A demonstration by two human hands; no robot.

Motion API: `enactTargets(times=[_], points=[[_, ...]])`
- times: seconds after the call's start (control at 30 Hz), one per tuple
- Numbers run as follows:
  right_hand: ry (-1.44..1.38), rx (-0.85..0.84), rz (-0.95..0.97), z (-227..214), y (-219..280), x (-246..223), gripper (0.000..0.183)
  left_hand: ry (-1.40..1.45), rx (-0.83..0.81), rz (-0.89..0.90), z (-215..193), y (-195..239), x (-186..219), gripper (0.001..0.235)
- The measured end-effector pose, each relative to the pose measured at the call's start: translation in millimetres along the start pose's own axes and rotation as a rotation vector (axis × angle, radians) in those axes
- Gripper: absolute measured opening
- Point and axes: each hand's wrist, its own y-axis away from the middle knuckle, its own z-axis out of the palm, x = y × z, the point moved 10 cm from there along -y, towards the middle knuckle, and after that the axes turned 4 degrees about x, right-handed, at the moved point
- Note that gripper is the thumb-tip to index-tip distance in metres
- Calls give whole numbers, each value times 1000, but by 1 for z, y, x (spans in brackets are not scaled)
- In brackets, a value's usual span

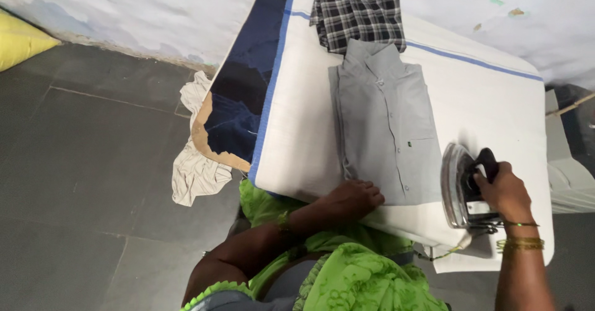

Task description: The person irons a grey shirt on an ironing board using an iron.

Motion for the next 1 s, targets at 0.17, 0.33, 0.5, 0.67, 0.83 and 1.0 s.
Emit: enactTargets(times=[0.17,0.33,0.5,0.67,0.83,1.0], points=[[-60,-69,66,3,2,36,52,104,-70,5,-5,9,3,17],[-448,-76,23,-2,3,22,50,87,-7,-16,-44,44,-7,19],[-469,-29,-111,-39,-3,-35,46,270,-295,-320,-47,64,-42,24],[-631,-38,-410,-67,-48,-137,45,198,-139,-459,-50,25,-96,43],[-599,37,-528,-65,-89,-235,44,82,205,-479,-46,21,-127,66],[-219,316,-723,-55,-84,-323,54,-22,226,-465,-32,28,-129,63]])
